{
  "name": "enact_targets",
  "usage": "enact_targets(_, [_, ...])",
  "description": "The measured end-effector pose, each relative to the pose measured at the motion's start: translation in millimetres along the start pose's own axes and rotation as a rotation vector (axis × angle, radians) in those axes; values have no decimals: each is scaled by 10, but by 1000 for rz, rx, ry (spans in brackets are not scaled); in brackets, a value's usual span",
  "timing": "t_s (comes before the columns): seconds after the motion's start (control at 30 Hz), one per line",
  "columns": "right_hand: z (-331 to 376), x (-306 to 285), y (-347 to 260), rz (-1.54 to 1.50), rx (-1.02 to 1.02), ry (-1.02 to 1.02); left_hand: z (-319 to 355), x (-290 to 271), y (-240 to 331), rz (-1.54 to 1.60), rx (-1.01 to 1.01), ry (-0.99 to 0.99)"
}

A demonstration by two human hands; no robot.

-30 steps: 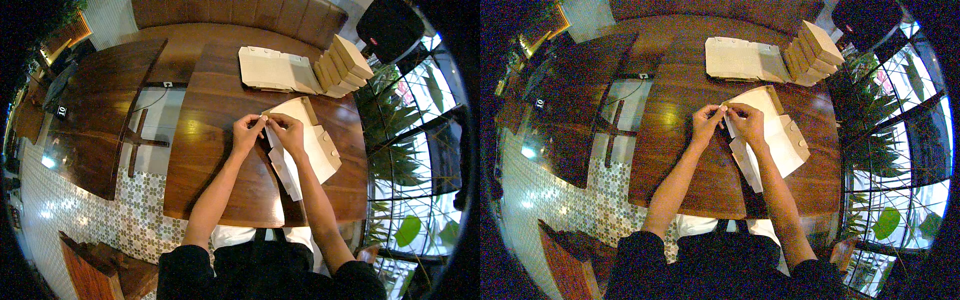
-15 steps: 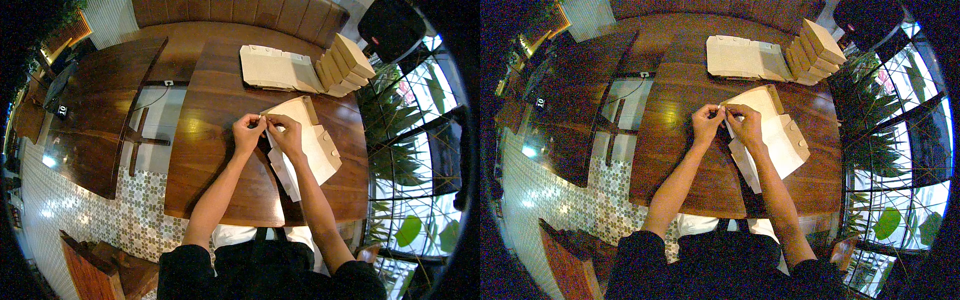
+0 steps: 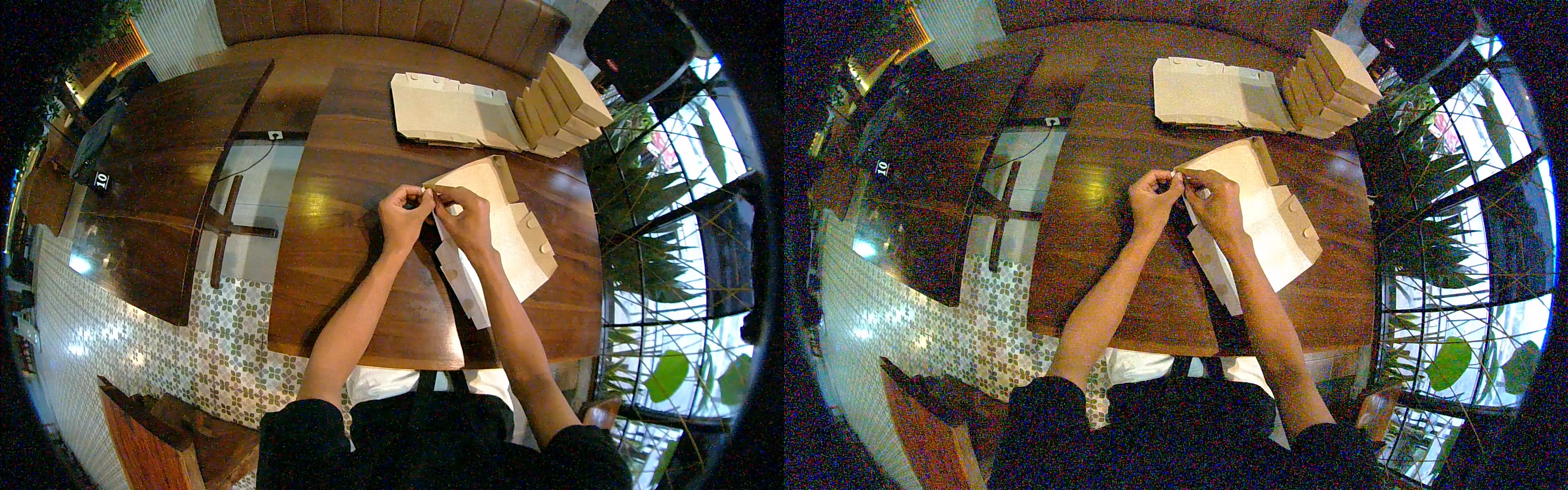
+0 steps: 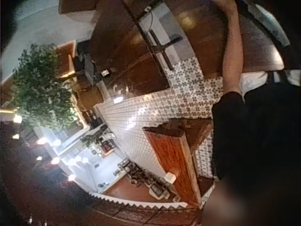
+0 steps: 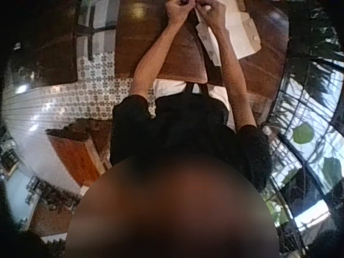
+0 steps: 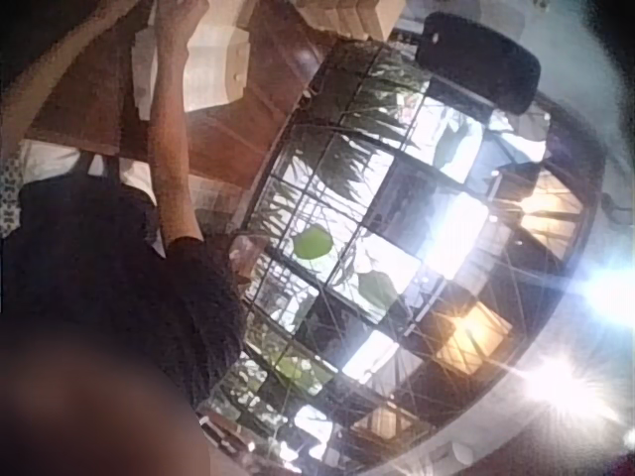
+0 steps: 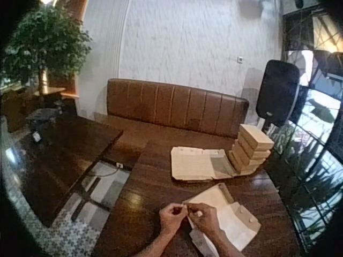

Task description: The person assembles flat cardboard boxes by folding the sides and inserting tabs into slots to form rectangular containers. They repeat this process for multiple boxes, stacking the completed ones on the table.

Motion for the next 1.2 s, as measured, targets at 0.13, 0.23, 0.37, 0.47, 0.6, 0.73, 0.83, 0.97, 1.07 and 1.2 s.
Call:
enact_targets(0.13, [-1,-15,-20,55,-9,-22,-6,-5,-12,17,10,-25])
enact_targets(0.23, [15,-36,-54,64,-21,-53,-21,-21,-6,25,7,-43])
enact_targets(0.37, [20,-37,-73,73,-92,-19,-33,-47,60,-2,39,-42])
enact_targets(0.47, [7,-61,-14,-27,-67,-27,-3,-55,119,-30,-8,-72])
enact_targets(0.6, [-77,-152,143,-238,68,-132,-3,-49,134,46,-33,-122])
enact_targets(0.73, [-199,-245,236,-287,86,-234,1,-27,114,93,10,-138])
enact_targets(0.83, [-247,-297,247,-224,109,-283,14,-12,133,123,14,-131])
enact_targets(0.97, [-273,-303,250,-306,128,-299,31,12,194,99,-5,-86])
enact_targets(1.07, [-252,-281,265,-432,142,-314,20,2,230,-30,83,-56])
enact_targets(1.2, [-196,-215,253,-389,149,-274,-2,-9,221,1,36,-67])
Point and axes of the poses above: each hand's wrist, its own z-axis away from the middle knuckle, its own x-axis out of the palm, y = z × x, the point moved 1 cm from there along -z, towards the middle knuckle, and after that the axes turned 10 degrees about -y, right-handed, at the moved point
